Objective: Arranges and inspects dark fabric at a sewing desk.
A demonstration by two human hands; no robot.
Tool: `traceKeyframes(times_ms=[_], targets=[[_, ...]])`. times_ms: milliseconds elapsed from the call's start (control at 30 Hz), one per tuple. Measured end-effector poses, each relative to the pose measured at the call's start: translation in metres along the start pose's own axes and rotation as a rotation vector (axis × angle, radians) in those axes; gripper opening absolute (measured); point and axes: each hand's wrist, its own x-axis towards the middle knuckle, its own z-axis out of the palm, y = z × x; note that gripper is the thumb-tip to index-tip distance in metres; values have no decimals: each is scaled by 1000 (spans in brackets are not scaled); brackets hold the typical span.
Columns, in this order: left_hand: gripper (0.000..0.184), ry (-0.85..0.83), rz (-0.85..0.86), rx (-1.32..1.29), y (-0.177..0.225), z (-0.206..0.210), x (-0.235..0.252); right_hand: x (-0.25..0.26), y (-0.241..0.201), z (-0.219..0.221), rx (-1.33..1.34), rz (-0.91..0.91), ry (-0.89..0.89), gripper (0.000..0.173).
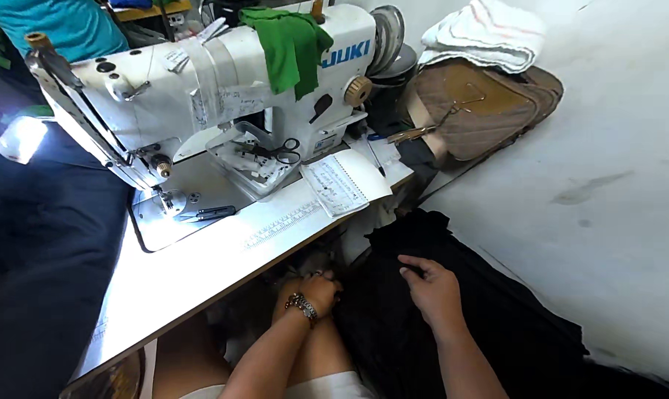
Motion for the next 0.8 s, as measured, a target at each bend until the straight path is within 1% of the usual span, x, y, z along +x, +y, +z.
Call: traceKeyframes(times_ms=[67,133,200,233,300,400,433,500,533,600,633,667,733,767,800], targets=[[30,-18,-28,4,0,2,3,2,0,-5,29,7,20,22],[36,-35,-75,-32,-1,-2,2,3,0,-9,47,22,38,23],[47,-29,-127,-144,-1,-9,0,3,0,-13,56,25,42,24],[49,-14,-150,-230,-1,-13,-1,2,0,-14,55,16,43,24],[43,13,-187,-464,-1,-19,-1,-1,-2,-13,31,-20,43,24],[27,133,-218,-825,7,-25,-5,-10,-14,-8,-38,-91,8,24],[23,171,-216,-917,10,-24,-5,-13,-17,-5,-64,-132,-9,24],[21,188,-238,-1015,29,-45,-12,-18,-18,5,-101,-216,-59,22],[24,191,-237,-1036,38,-55,-16,-20,-19,9,-116,-228,-111,25],[25,200,-216,-1037,55,-73,-24,-27,-26,19,-198,-177,-246,50],[24,215,-194,-1008,61,-78,-27,-30,-29,25,-266,-148,-294,59],[22,230,-164,-964,64,-79,-27,-33,-30,30,-330,-144,-303,57],[23,254,-78,-881,57,-66,-17,-34,-27,31,-364,-180,-221,33],[26,237,-57,-844,52,-58,-10,-31,-25,27,-340,-175,-185,24],[30,207,-71,-777,48,-52,-5,-26,-21,20,-312,-161,-157,19]])
